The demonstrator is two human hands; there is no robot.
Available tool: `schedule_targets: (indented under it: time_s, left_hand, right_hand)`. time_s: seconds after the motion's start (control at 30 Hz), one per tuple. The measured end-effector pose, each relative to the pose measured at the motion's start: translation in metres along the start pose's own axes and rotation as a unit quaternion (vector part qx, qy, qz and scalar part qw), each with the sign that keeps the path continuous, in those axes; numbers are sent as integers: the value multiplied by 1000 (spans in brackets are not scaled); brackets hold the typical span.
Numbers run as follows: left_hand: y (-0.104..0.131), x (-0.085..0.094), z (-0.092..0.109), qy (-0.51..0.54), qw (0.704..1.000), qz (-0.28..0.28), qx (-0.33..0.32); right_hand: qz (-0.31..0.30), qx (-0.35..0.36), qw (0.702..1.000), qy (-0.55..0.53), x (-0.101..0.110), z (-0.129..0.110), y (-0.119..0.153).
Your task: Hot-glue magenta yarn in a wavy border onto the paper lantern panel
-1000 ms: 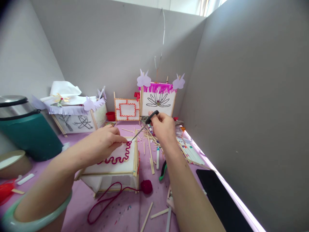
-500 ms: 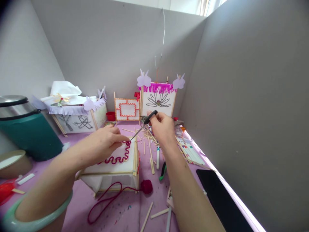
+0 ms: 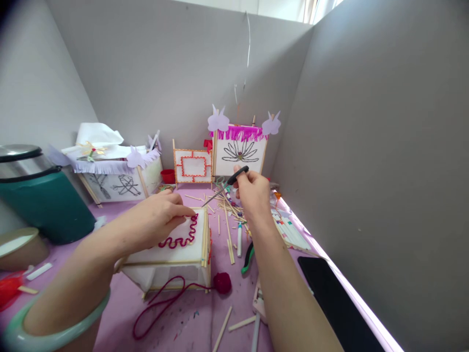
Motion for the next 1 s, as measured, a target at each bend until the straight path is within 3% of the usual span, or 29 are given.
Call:
schedule_targets:
  time_s: [0.17, 0.47, 0.8, 1.0]
  left_hand:
    - [0, 5, -1, 7, 1000, 8, 7]
    - [3, 15, -5, 54, 997, 28, 41]
    - [3, 13, -3, 46, 998, 38, 19]
    - [2, 11, -1, 25, 999, 27, 23]
  right_hand:
    - [56, 53, 996, 43, 10, -12, 7]
    - [33, 128, 991, 6, 10, -33, 24]
    - [-26, 143, 989, -30, 5, -35, 29]
    - [-28, 139, 989, 32, -1, -29, 27]
Point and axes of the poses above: each hand's wrist, its own y-axis away from the middle knuckle, its own x-axis out of the back of the hand, z = x × y, the point moved 4 cm from there along -y, towards the middle knuckle, and after that the axes turned 13 degrees about y, right-handed, at the moved point
